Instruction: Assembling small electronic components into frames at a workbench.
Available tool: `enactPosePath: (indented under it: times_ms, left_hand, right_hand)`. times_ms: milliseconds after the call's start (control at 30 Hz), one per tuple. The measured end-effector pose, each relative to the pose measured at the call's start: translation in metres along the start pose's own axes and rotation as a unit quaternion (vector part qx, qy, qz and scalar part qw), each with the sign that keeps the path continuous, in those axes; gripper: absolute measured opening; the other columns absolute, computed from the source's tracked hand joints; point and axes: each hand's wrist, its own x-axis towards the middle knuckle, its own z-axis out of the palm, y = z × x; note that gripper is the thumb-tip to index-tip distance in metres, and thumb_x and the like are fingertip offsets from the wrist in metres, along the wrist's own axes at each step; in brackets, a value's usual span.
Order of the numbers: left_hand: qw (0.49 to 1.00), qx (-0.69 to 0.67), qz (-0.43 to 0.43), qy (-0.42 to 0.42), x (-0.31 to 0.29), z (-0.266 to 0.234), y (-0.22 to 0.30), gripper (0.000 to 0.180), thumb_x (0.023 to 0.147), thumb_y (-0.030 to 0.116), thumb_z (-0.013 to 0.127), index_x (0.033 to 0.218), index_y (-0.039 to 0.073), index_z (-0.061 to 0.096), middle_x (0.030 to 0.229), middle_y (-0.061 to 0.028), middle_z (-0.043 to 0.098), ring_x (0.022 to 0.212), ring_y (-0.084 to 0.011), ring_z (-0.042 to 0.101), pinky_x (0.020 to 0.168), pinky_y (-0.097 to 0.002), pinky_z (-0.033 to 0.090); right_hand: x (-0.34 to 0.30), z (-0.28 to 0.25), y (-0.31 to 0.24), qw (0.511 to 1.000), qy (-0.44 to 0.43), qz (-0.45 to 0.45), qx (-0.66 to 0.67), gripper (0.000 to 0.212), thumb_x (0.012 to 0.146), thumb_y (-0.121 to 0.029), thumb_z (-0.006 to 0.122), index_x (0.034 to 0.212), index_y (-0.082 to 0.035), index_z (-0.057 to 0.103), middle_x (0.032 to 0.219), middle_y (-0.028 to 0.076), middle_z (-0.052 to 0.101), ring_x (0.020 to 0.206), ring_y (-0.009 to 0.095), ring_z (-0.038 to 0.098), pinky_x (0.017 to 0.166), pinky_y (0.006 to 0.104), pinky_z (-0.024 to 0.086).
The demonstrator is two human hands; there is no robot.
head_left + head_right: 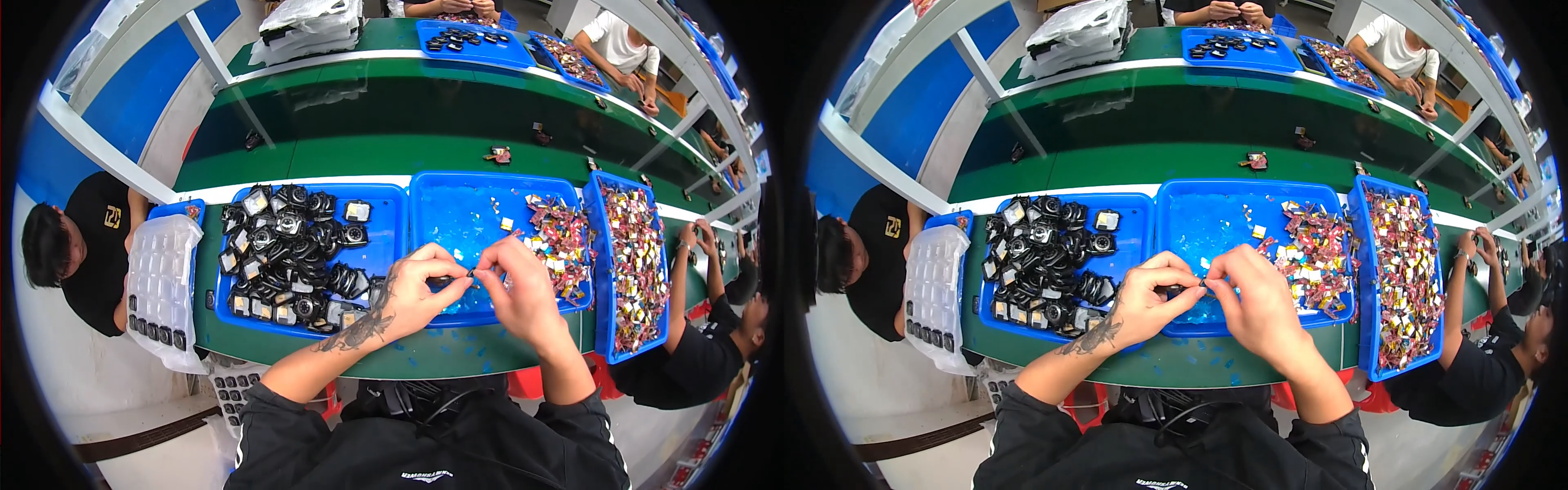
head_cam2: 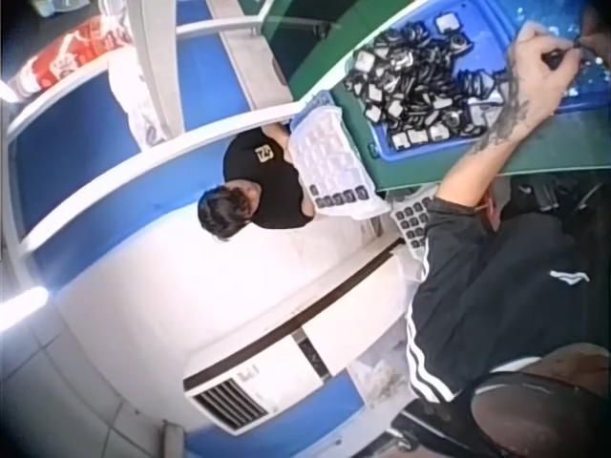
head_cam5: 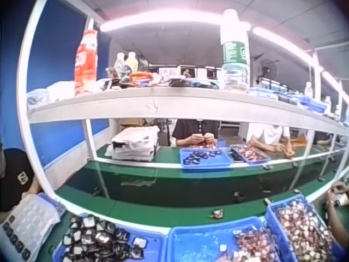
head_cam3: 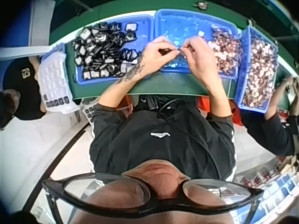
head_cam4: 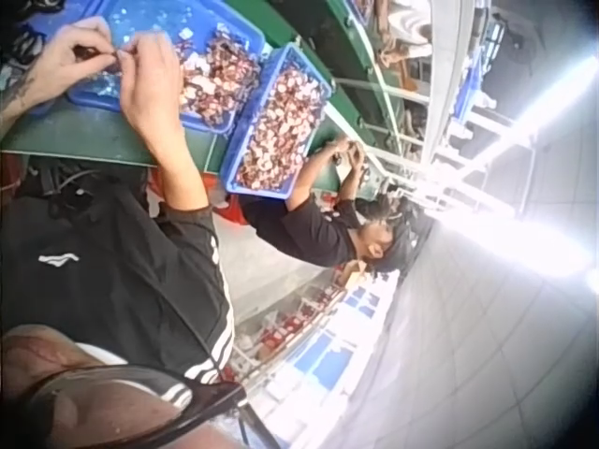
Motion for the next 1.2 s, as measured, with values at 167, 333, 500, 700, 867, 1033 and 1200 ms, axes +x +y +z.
enactPosePath:
  times_ms: [167,333,500,700,867,1033,1200]
  left_hand:
    - [0.997,-0.045,-0.049,-0.025,0.002,-0.003,-0.007,0.012,0.082,0.007,0.074,0.091,0.001,0.072,0.089,-0.0039,0.064,0.079,-0.0092,0.058,0.062,-0.0236,0.044]
    - [0.948,-0.230,-0.218,-0.037,0.004,-0.008,-0.003,0.015,0.090,0.012,0.068,0.096,-0.001,0.071,0.085,-0.0037,0.065,0.073,-0.0064,0.058,0.051,-0.0193,0.043]
    - [0.901,-0.331,-0.251,-0.122,0.003,-0.007,0.001,0.021,0.094,0.017,0.062,0.102,-0.002,0.068,0.088,-0.0055,0.066,0.073,-0.0087,0.061,0.050,-0.0198,0.049]
    - [0.890,-0.357,-0.254,-0.123,0.001,-0.008,-0.001,0.032,0.099,0.019,0.053,0.125,0.000,0.055,0.100,-0.0091,0.062,0.077,-0.0134,0.062,0.058,-0.0244,0.053]
    - [0.857,-0.483,-0.179,0.027,0.007,-0.014,-0.012,0.042,0.102,0.016,0.044,0.140,-0.003,0.037,0.114,-0.0160,0.061,0.097,-0.0219,0.063,0.081,-0.0329,0.054]
    - [0.913,-0.383,-0.118,0.075,0.009,-0.003,-0.014,0.025,0.105,0.025,0.037,0.115,0.006,0.049,0.117,-0.0162,0.062,0.107,-0.0213,0.060,0.084,-0.0311,0.046]
    - [0.970,-0.217,-0.091,0.065,-0.004,0.005,-0.011,0.025,0.105,0.020,0.039,0.111,0.003,0.056,0.101,-0.0024,0.057,0.100,-0.0086,0.052,0.083,-0.0250,0.044]
  right_hand:
    - [-0.009,0.017,0.000,0.996,0.038,-0.047,-0.059,0.012,0.079,0.004,0.064,0.087,-0.002,0.057,0.085,0.012,0.058,0.077,0.031,0.061,0.064,0.0369,0.050]
    - [-0.011,0.015,0.014,0.995,0.072,0.037,-0.052,0.023,0.084,0.008,0.059,0.106,0.002,0.060,0.097,0.017,0.059,0.086,0.031,0.063,0.073,0.0368,0.052]
    - [-0.015,0.025,0.029,0.914,-0.025,0.157,0.374,0.024,0.094,-0.002,0.054,0.115,0.002,0.065,0.106,0.009,0.062,0.096,0.015,0.061,0.084,0.0284,0.051]
    - [-0.018,0.027,0.031,0.854,0.035,0.169,0.491,0.012,0.090,0.000,0.062,0.101,0.003,0.065,0.096,0.007,0.065,0.084,0.011,0.061,0.075,0.0250,0.050]
    - [-0.024,0.008,0.008,0.895,0.118,0.238,0.358,0.011,0.089,0.003,0.062,0.099,0.002,0.067,0.094,0.006,0.064,0.081,0.008,0.059,0.071,0.0208,0.048]
    - [-0.029,0.034,-0.007,0.908,-0.005,0.212,0.361,0.011,0.088,0.004,0.062,0.098,0.000,0.066,0.104,0.007,0.057,0.096,0.013,0.059,0.079,0.0249,0.053]
    - [-0.022,0.054,-0.015,0.881,0.015,0.226,0.416,0.013,0.090,0.007,0.058,0.102,0.003,0.062,0.108,0.007,0.055,0.099,0.012,0.058,0.077,0.0253,0.056]
